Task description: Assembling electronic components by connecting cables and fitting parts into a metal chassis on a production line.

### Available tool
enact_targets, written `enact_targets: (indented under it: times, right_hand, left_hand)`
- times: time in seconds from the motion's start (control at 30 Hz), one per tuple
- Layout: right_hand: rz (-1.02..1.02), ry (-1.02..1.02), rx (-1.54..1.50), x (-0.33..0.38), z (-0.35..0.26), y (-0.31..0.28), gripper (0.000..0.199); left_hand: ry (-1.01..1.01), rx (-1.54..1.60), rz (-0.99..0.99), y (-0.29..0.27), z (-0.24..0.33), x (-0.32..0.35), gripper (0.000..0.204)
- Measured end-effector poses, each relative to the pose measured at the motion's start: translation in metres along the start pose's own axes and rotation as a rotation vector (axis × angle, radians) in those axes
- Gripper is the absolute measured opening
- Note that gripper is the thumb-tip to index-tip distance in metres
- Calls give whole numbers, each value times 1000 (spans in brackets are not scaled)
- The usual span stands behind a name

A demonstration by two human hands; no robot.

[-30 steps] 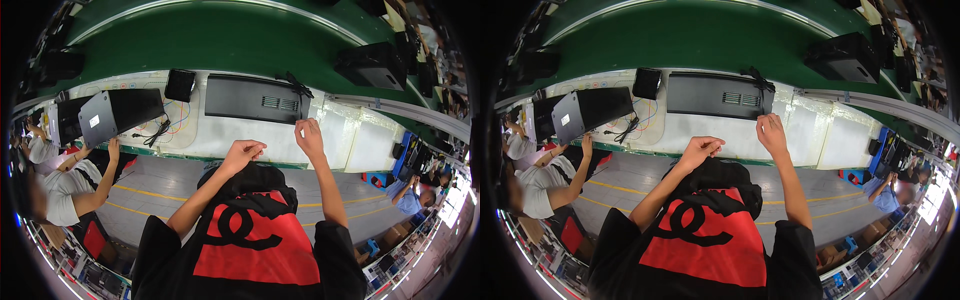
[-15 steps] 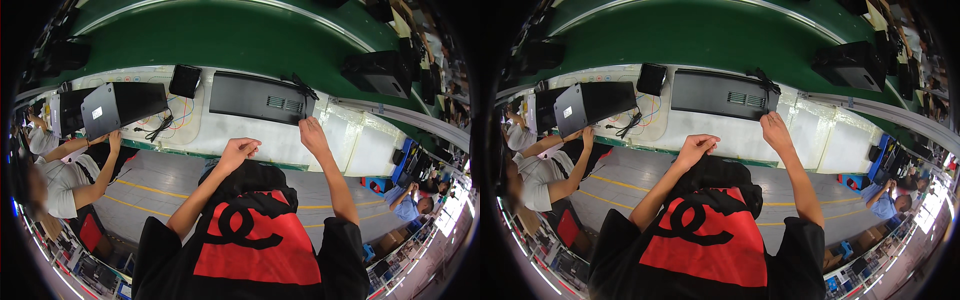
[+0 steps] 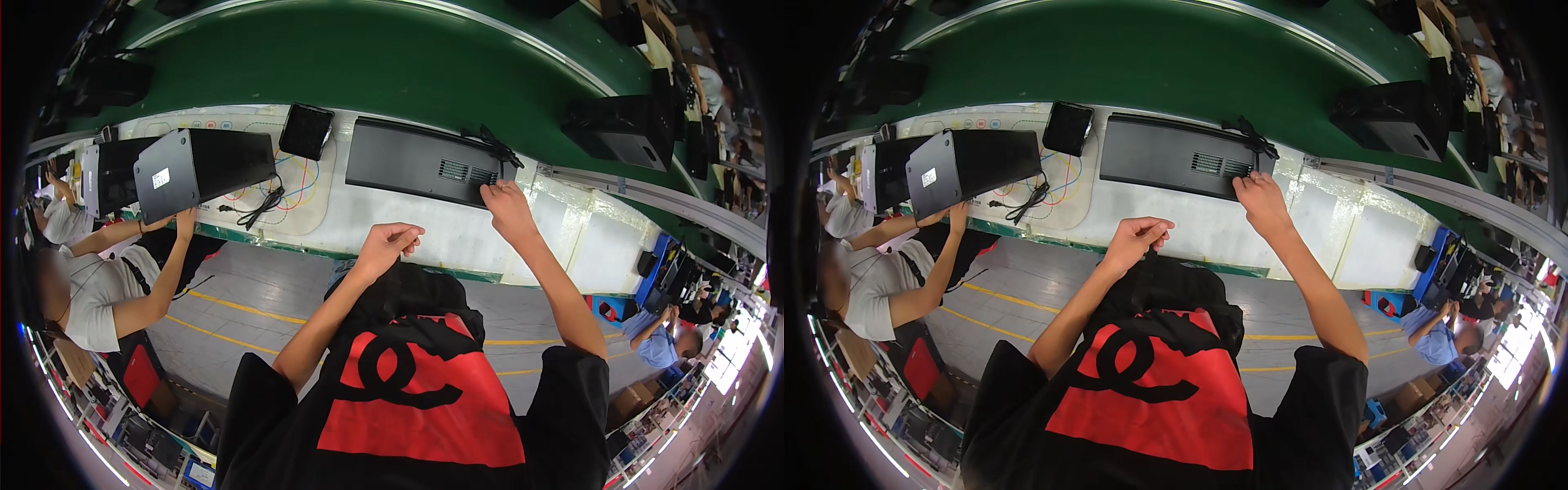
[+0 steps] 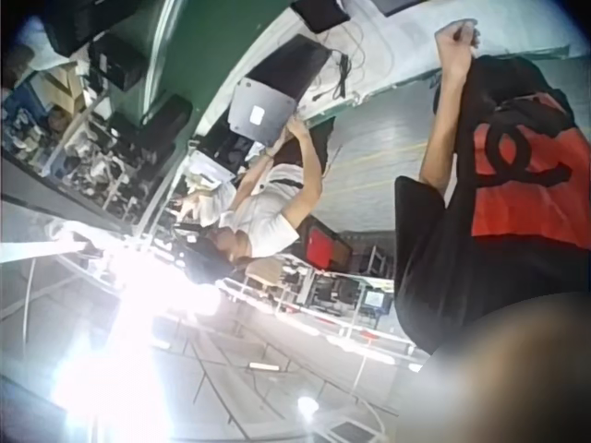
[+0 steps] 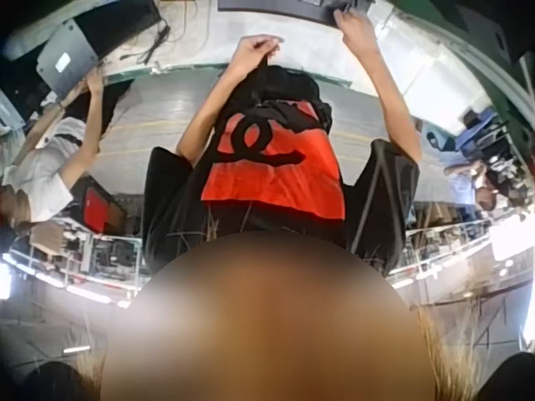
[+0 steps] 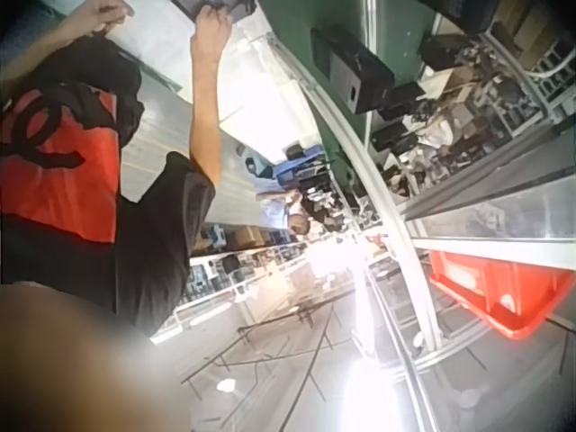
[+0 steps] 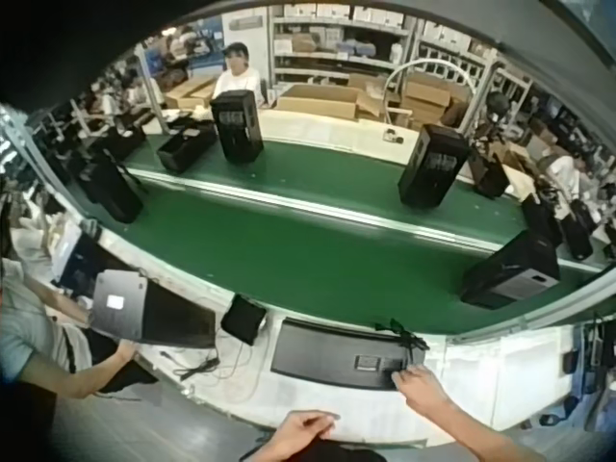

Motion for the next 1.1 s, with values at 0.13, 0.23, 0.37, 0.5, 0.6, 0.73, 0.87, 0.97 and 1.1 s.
enact_targets:
  times: [0.13, 0.23, 0.37, 0.5, 0.6, 0.73, 0.87, 0.97, 1.1]
  right_hand:
    - [-45, -5, 126, -26, 0, -2, 28]
    - [-143, -8, 121, -30, -2, 8, 30]
    - [-271, 92, 111, -27, 2, 9, 30]
    - [-226, 74, 190, -16, -6, 17, 27]
    - [-172, 116, 185, -10, -5, 13, 30]
    - [-110, 47, 200, -6, -9, 12, 24]
    - [-96, 36, 242, 0, -13, 10, 22]
    - [-48, 29, 256, 4, -14, 12, 20]
    - [-36, 62, 245, 4, -13, 12, 19]
  left_hand:
    - [15, 63, 6, -1, 7, 3, 23]
    - [30, 205, 30, -1, 15, 10, 23]
    - [99, 282, 47, -4, 34, 20, 23]
    - [134, 291, 65, -11, 46, 27, 22]
    - [141, 315, 73, -13, 42, 29, 22]
    - [132, 318, 46, -13, 39, 26, 22]
    - [137, 325, 40, -14, 41, 26, 22]
    - [140, 336, 46, -17, 40, 25, 21]
    - [135, 325, 63, -20, 38, 25, 21]
Point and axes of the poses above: each hand's wrist, its own x-axis away from the middle knuckle, its own y-axis out of the palm, z = x × y, the point moved 7 cm from there along -x, towards the middle knuckle, and after that the axes turned 14 degrees about -z, right-handed, at the moved point
